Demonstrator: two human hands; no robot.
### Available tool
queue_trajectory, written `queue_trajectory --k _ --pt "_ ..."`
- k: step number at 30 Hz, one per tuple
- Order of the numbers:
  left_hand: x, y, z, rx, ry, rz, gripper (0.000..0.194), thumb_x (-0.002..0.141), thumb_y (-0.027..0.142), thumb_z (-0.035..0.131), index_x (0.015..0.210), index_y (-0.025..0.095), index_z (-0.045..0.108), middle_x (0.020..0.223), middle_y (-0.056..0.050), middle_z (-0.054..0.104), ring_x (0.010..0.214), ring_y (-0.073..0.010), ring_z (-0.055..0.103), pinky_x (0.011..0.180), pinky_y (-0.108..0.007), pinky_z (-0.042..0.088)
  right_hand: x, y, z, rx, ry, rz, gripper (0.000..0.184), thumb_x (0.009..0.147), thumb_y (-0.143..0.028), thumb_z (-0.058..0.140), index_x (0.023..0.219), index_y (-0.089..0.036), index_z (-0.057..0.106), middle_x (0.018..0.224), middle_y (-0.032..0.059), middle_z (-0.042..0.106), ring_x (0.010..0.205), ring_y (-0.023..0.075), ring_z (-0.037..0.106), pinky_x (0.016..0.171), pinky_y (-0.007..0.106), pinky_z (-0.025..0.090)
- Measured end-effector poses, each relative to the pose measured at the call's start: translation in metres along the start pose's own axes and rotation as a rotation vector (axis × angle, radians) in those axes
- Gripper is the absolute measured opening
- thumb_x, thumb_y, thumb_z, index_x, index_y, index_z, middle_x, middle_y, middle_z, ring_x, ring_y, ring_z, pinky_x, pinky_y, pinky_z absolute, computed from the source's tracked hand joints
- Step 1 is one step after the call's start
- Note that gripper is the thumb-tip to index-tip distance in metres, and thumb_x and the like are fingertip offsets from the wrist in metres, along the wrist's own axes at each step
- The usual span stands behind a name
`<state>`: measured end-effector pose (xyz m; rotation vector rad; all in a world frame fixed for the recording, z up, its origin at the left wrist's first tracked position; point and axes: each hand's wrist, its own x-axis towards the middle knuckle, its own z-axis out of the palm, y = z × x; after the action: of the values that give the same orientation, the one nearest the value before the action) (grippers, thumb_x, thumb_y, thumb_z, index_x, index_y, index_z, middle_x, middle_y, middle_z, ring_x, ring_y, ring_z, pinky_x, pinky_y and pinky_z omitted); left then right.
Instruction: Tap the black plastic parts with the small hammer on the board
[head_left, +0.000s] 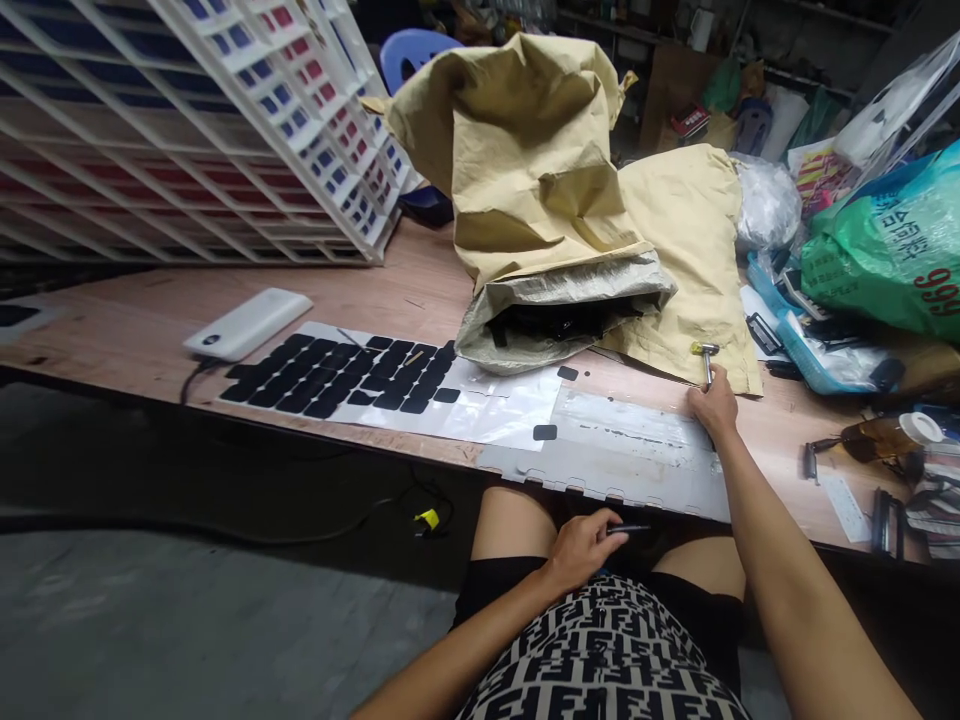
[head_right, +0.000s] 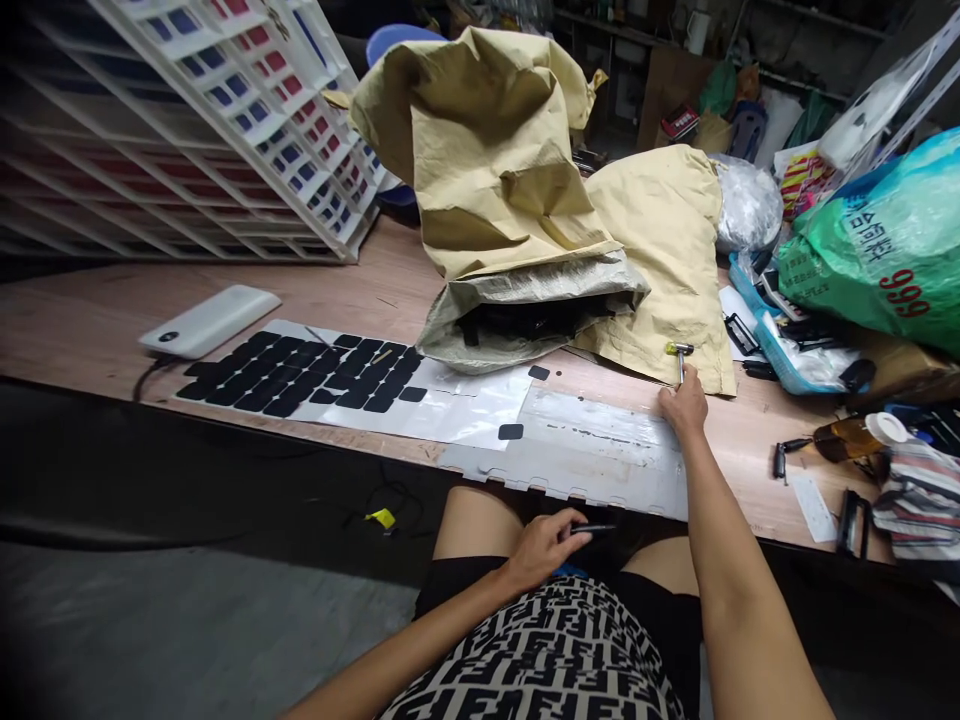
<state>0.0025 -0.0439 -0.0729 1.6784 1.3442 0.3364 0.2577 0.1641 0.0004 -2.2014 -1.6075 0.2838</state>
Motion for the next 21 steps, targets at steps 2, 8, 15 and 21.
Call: queue_trajectory --k 2,8,15,21 --pt "0.017 -0.005 0.012 0.074 -0.019 -0.192 0.033 0.091 0.048 0.054 0.088 0.021 0.072 0.078 -0.006 0.071 0.082 -0.0234 0.069 0.074 -0.031 0.047 -0.001 0.000 0.000 0.000 0.006 -0.006 0.063 0.075 -0.029 0.055 0.137 -0.022 0.045 0.101 0.0068 0.065 0.095 0.0256 0.057 0.084 0.035 0.045" --pt "0.029 0.018 0.005 0.168 -0.283 -0.124 0.030 0.086 0.046 0.061 0.099 0.021 0.074 0.097 -0.010 0.074 0.096 -0.0278 0.069 0.075 -0.032 0.048 -0.002 -0.001 0.000 -0.010 0.017 -0.026 0.062 0.076 -0.027 0.054 0.137 -0.021 0.046 0.101 0.0068 0.065 0.095 0.0252 0.058 0.084 0.036 0.045" --pt "0.049 0.048 -0.131 -0.143 -0.084 0.200 0.032 0.090 0.045 0.058 0.103 0.021 0.075 0.091 -0.004 0.074 0.079 -0.0177 0.065 0.071 -0.027 0.049 0.000 0.001 0.001 -0.018 0.018 -0.030 0.064 0.075 -0.029 0.054 0.138 -0.021 0.044 0.100 0.0066 0.064 0.093 0.0251 0.057 0.084 0.036 0.045" --pt "0.136 0.014 -0.249 0.251 0.885 -0.495 0.032 0.090 0.033 0.058 0.106 0.008 0.071 0.113 -0.023 0.069 0.106 -0.0339 0.065 0.089 -0.043 0.052 -0.001 -0.001 0.001 -0.012 0.019 -0.022 0.064 0.075 -0.028 0.054 0.138 -0.020 0.045 0.102 0.0077 0.064 0.095 0.0255 0.058 0.083 0.035 0.044"
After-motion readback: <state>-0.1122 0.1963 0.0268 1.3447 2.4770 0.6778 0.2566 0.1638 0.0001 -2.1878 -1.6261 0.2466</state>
